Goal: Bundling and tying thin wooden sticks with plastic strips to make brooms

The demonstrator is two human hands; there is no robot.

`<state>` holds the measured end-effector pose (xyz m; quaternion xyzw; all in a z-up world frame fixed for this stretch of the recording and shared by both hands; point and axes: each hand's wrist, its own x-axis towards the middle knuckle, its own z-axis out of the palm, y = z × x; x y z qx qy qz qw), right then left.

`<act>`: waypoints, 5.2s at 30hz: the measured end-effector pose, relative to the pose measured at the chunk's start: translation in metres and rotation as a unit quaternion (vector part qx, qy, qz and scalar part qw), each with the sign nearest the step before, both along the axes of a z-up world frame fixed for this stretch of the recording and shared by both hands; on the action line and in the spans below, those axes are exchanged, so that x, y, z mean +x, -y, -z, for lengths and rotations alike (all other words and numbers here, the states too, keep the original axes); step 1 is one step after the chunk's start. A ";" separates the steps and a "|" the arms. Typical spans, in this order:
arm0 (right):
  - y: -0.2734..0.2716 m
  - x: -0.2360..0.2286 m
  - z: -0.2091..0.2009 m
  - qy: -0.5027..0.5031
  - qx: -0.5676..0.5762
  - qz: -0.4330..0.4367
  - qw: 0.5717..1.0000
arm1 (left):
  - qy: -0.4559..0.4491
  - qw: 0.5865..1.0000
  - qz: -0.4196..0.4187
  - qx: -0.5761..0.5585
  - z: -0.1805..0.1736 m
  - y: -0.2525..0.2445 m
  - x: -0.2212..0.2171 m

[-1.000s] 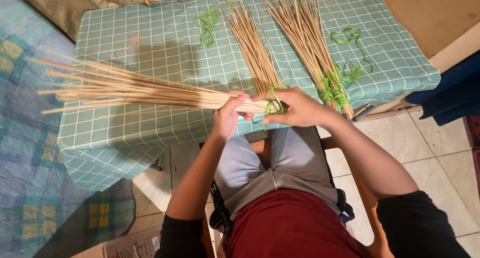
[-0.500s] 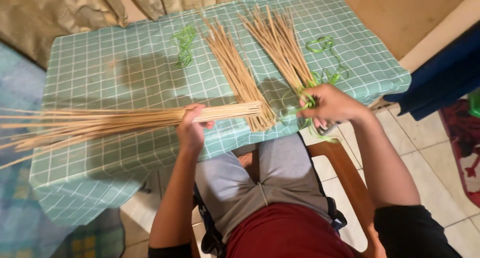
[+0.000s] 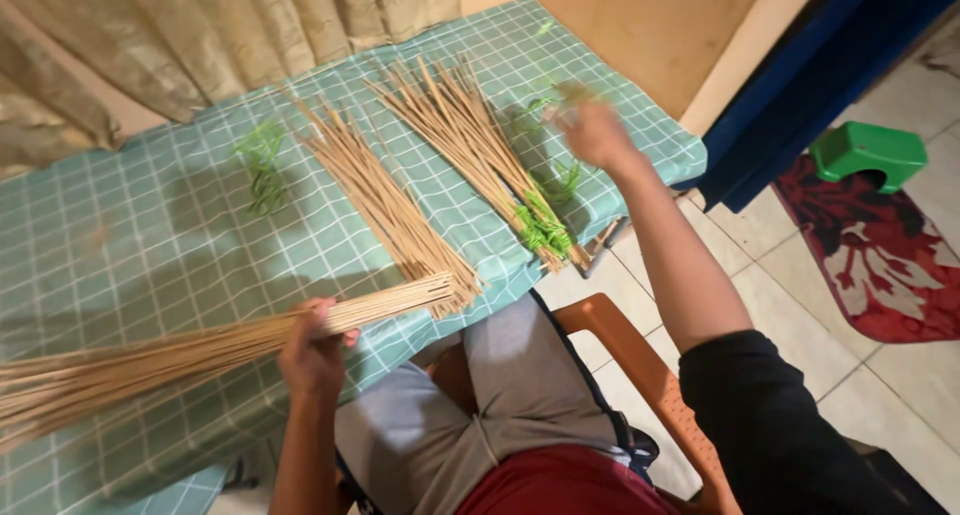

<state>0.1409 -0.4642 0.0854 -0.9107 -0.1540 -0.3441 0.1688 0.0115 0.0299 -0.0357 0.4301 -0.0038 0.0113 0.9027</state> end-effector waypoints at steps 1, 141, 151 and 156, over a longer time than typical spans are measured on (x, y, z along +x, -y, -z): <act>0.001 0.003 0.003 -0.222 0.000 0.046 0.974 | -0.001 1.000 0.004 0.000 0.000 0.000 -0.001; -0.184 -0.185 0.082 -0.327 0.367 -0.335 0.804 | 0.125 0.979 0.156 0.037 -0.021 0.081 -0.012; -0.169 -0.164 0.108 -0.229 0.424 -0.188 0.856 | 0.074 0.989 0.109 -0.062 -0.036 0.052 -0.009; -0.164 -0.165 0.067 -0.293 0.636 -0.263 0.664 | 0.050 0.983 0.176 -0.007 -0.033 0.059 -0.013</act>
